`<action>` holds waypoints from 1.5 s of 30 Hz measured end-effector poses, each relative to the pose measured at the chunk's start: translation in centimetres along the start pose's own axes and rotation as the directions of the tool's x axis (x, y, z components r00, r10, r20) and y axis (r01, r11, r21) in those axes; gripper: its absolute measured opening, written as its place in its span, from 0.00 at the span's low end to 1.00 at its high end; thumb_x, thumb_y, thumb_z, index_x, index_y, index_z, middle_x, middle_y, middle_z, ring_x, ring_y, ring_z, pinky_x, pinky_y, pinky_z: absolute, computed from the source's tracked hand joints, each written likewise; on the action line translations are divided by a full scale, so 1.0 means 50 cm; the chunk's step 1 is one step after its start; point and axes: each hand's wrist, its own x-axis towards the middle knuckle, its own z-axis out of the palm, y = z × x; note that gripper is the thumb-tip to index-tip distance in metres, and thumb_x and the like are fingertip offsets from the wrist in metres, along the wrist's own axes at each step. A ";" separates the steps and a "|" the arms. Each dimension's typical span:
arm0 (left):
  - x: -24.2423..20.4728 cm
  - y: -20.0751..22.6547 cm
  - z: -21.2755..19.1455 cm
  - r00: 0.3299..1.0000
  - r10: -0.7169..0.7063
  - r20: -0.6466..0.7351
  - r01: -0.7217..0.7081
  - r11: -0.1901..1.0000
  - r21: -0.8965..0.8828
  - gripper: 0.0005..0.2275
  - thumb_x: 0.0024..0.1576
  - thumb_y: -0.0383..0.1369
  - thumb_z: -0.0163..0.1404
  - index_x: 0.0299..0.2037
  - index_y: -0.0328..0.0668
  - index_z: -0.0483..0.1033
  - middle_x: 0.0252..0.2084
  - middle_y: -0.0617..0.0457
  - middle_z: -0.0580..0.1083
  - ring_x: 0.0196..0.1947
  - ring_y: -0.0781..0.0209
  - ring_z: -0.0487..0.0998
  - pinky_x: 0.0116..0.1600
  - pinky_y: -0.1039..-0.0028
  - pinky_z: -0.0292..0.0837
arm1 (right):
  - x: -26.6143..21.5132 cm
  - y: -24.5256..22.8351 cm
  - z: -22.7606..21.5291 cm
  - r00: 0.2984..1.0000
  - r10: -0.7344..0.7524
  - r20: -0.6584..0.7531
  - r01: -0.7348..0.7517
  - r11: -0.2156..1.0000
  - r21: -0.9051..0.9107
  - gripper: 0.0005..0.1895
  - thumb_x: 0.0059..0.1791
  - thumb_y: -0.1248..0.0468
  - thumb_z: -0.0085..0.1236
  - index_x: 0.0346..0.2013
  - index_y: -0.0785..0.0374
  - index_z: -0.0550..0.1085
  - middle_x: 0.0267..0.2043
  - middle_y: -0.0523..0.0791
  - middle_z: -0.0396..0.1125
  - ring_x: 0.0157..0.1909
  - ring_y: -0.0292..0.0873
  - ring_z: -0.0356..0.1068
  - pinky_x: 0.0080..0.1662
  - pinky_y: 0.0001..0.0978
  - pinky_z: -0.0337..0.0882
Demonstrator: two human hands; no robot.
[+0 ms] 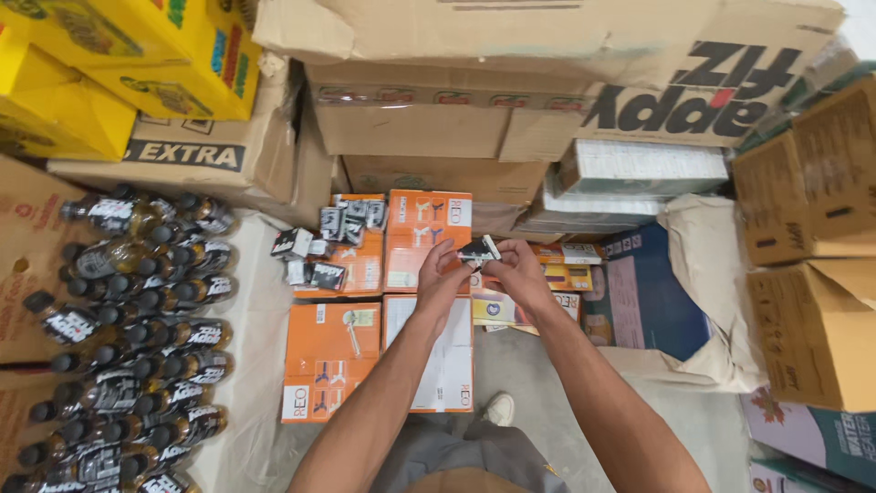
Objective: The person repeatedly picks up small black boxes from a larger orange box and places them onto a white surface, arranging them in neat rows. The person handles the boxes one at a time, moving between the source box and the stacking area.
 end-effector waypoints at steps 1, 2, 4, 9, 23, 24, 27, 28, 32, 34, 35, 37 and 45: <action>-0.006 -0.007 0.021 1.000 -0.001 0.027 0.001 1.000 0.015 0.35 0.48 0.25 0.62 0.69 0.42 0.65 0.58 0.43 0.68 0.51 0.58 0.73 0.52 0.71 0.79 | -0.023 -0.009 -0.026 1.000 -0.007 -0.025 0.008 1.000 0.017 0.33 0.42 0.67 0.67 0.58 0.73 0.63 0.43 0.51 0.65 0.44 0.45 0.72 0.44 0.38 0.81; -0.013 -0.014 0.044 0.997 -0.011 0.071 0.011 1.000 -0.003 0.34 0.49 0.25 0.63 0.68 0.43 0.66 0.54 0.44 0.71 0.49 0.58 0.75 0.52 0.71 0.79 | -0.047 -0.018 -0.053 0.999 -0.023 -0.027 0.025 0.997 0.073 0.34 0.43 0.67 0.63 0.62 0.69 0.61 0.42 0.50 0.64 0.42 0.45 0.74 0.46 0.40 0.81; -0.021 -0.033 0.094 0.989 -0.020 0.147 0.021 1.000 -0.004 0.33 0.49 0.26 0.65 0.67 0.44 0.67 0.50 0.45 0.74 0.48 0.59 0.78 0.52 0.70 0.80 | -0.098 -0.038 -0.106 0.997 -0.052 -0.060 0.061 0.988 0.145 0.36 0.45 0.68 0.59 0.66 0.65 0.58 0.40 0.50 0.64 0.41 0.45 0.76 0.48 0.43 0.82; -0.072 -0.092 0.239 0.936 -0.020 0.350 0.009 0.999 0.035 0.29 0.49 0.26 0.66 0.63 0.39 0.71 0.48 0.48 0.79 0.44 0.63 0.81 0.46 0.76 0.82 | -0.238 -0.054 -0.267 0.991 -0.110 -0.071 0.122 0.974 0.191 0.34 0.46 0.70 0.60 0.68 0.56 0.64 0.48 0.52 0.63 0.45 0.49 0.75 0.49 0.46 0.79; -0.452 -0.433 0.755 0.712 -0.104 0.695 -0.029 0.984 0.177 0.27 0.47 0.27 0.68 0.58 0.37 0.75 0.44 0.45 0.79 0.40 0.63 0.82 0.45 0.76 0.82 | -0.577 0.186 -0.839 0.830 -0.218 -0.513 0.424 0.844 0.328 0.35 0.44 0.70 0.69 0.62 0.62 0.63 0.41 0.48 0.66 0.41 0.38 0.75 0.46 0.32 0.81; -0.473 -0.467 0.785 0.696 -0.105 0.710 -0.041 0.982 0.184 0.26 0.46 0.27 0.69 0.57 0.38 0.76 0.43 0.47 0.79 0.39 0.65 0.82 0.45 0.78 0.82 | -0.604 0.197 -0.873 0.815 -0.219 -0.537 0.438 0.839 0.323 0.35 0.44 0.70 0.69 0.62 0.62 0.62 0.41 0.48 0.67 0.41 0.37 0.75 0.46 0.31 0.81; -0.576 -0.530 0.882 0.673 -0.147 0.725 -0.009 0.978 0.207 0.28 0.46 0.26 0.69 0.58 0.38 0.75 0.42 0.48 0.79 0.39 0.66 0.82 0.46 0.78 0.82 | -0.667 0.263 -0.998 0.790 -0.216 -0.573 0.456 0.833 0.314 0.36 0.44 0.71 0.68 0.64 0.60 0.61 0.43 0.48 0.67 0.43 0.37 0.74 0.47 0.31 0.81; -0.609 -0.549 0.911 0.661 -0.160 0.733 -0.005 0.976 0.217 0.28 0.46 0.26 0.69 0.58 0.38 0.75 0.42 0.48 0.79 0.39 0.66 0.82 0.46 0.78 0.82 | -0.694 0.278 -1.036 0.781 -0.209 -0.589 0.459 0.830 0.315 0.36 0.44 0.71 0.68 0.64 0.60 0.61 0.43 0.48 0.67 0.43 0.37 0.74 0.47 0.31 0.81; -0.703 -0.621 1.002 0.626 -0.243 0.741 0.067 0.963 0.260 0.30 0.47 0.26 0.67 0.61 0.40 0.71 0.43 0.45 0.79 0.40 0.62 0.81 0.49 0.75 0.81 | -0.785 0.331 -1.149 0.728 -0.196 -0.657 0.430 0.877 0.215 0.39 0.42 0.74 0.68 0.66 0.59 0.63 0.45 0.50 0.67 0.46 0.41 0.74 0.50 0.36 0.79; -0.734 -0.658 1.048 0.604 -0.282 0.745 0.084 0.953 0.293 0.29 0.48 0.26 0.67 0.61 0.39 0.70 0.43 0.45 0.79 0.40 0.62 0.81 0.49 0.75 0.82 | -0.816 0.371 -1.203 0.691 -0.176 -0.701 0.415 0.890 0.186 0.40 0.42 0.75 0.67 0.66 0.59 0.64 0.44 0.51 0.67 0.47 0.43 0.74 0.51 0.39 0.78; -0.745 -0.675 1.069 0.595 -0.300 0.746 0.089 0.947 0.310 0.30 0.47 0.26 0.67 0.61 0.39 0.70 0.43 0.46 0.79 0.40 0.62 0.81 0.48 0.75 0.82 | -0.823 0.397 -1.229 0.634 -0.145 -0.760 0.393 0.906 0.155 0.34 0.42 0.74 0.67 0.62 0.58 0.69 0.39 0.47 0.69 0.41 0.37 0.73 0.47 0.32 0.77; -0.768 -0.697 1.107 0.568 -0.337 0.751 0.097 0.933 0.346 0.30 0.47 0.26 0.67 0.61 0.39 0.70 0.42 0.46 0.79 0.39 0.62 0.82 0.47 0.75 0.82 | -0.837 0.436 -1.271 0.555 -0.097 -0.826 0.364 0.921 0.136 0.28 0.43 0.73 0.66 0.58 0.57 0.74 0.33 0.43 0.71 0.35 0.31 0.72 0.42 0.24 0.76; -0.809 -0.824 1.294 0.429 -0.472 0.770 0.079 0.869 0.489 0.29 0.47 0.27 0.68 0.59 0.42 0.71 0.45 0.47 0.79 0.42 0.63 0.81 0.46 0.78 0.81 | -0.863 0.502 -1.426 0.297 0.073 -0.952 0.347 0.921 0.179 0.12 0.45 0.67 0.71 0.42 0.58 0.82 0.31 0.47 0.76 0.34 0.35 0.77 0.43 0.30 0.79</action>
